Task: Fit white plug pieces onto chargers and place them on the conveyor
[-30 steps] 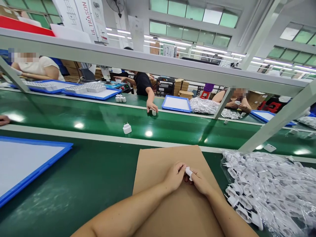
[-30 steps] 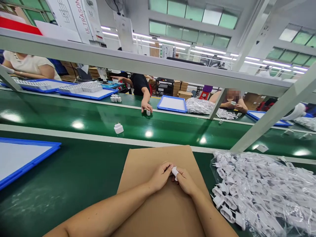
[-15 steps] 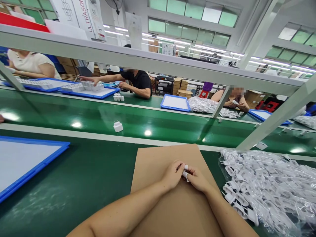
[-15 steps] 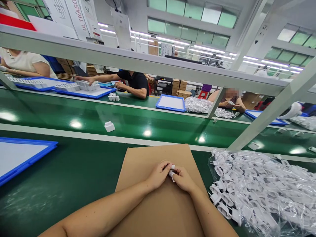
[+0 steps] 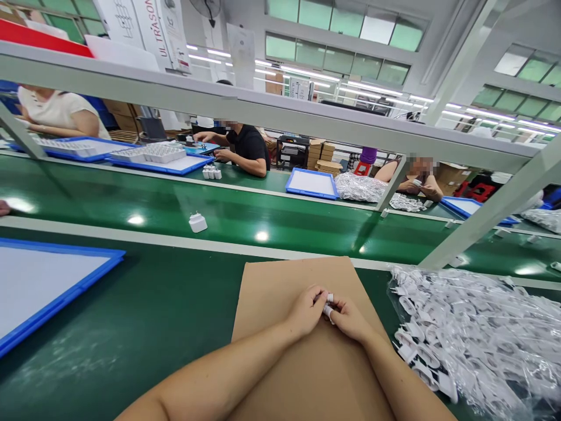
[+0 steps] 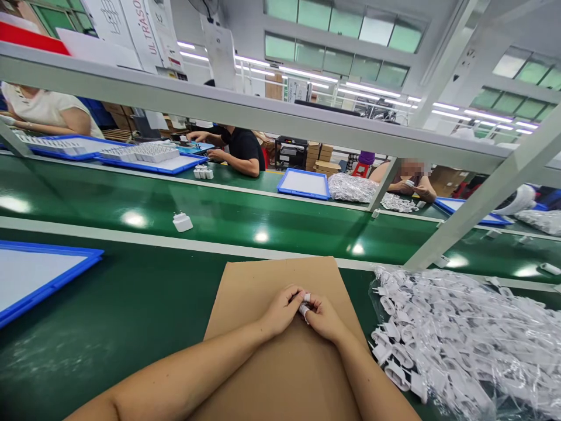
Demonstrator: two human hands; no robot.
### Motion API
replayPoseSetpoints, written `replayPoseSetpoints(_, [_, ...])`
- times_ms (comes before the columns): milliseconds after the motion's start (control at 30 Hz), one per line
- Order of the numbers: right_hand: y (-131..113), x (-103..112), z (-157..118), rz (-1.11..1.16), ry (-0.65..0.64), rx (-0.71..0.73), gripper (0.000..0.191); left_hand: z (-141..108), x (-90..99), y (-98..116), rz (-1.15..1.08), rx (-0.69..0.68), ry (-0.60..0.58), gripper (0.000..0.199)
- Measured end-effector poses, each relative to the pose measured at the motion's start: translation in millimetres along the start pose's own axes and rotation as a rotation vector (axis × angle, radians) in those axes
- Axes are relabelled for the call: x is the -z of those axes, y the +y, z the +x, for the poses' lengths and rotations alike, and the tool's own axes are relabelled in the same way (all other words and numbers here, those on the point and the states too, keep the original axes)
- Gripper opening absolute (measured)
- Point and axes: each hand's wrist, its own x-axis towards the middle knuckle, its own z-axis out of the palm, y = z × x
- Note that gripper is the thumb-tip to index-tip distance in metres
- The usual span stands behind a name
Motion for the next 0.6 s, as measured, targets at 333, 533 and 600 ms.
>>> replayPoseSetpoints(333, [1.9,-3.6,1.0,0.060,-0.007,-0.018,0.026,-0.1,1.1,2.4,0.030,-0.003,-0.012,0.030])
replayPoseSetpoints(533, [5.5,-3.3,1.6,0.047,0.004,-0.014,0.028,-0.2,0.0,0.1,0.019,-0.002,-0.021,0.030])
replayPoseSetpoints(600, [5.7,-3.6,1.7,0.061,0.000,-0.006,0.027,-0.3,0.0,0.2,0.024,0.001,-0.019,0.030])
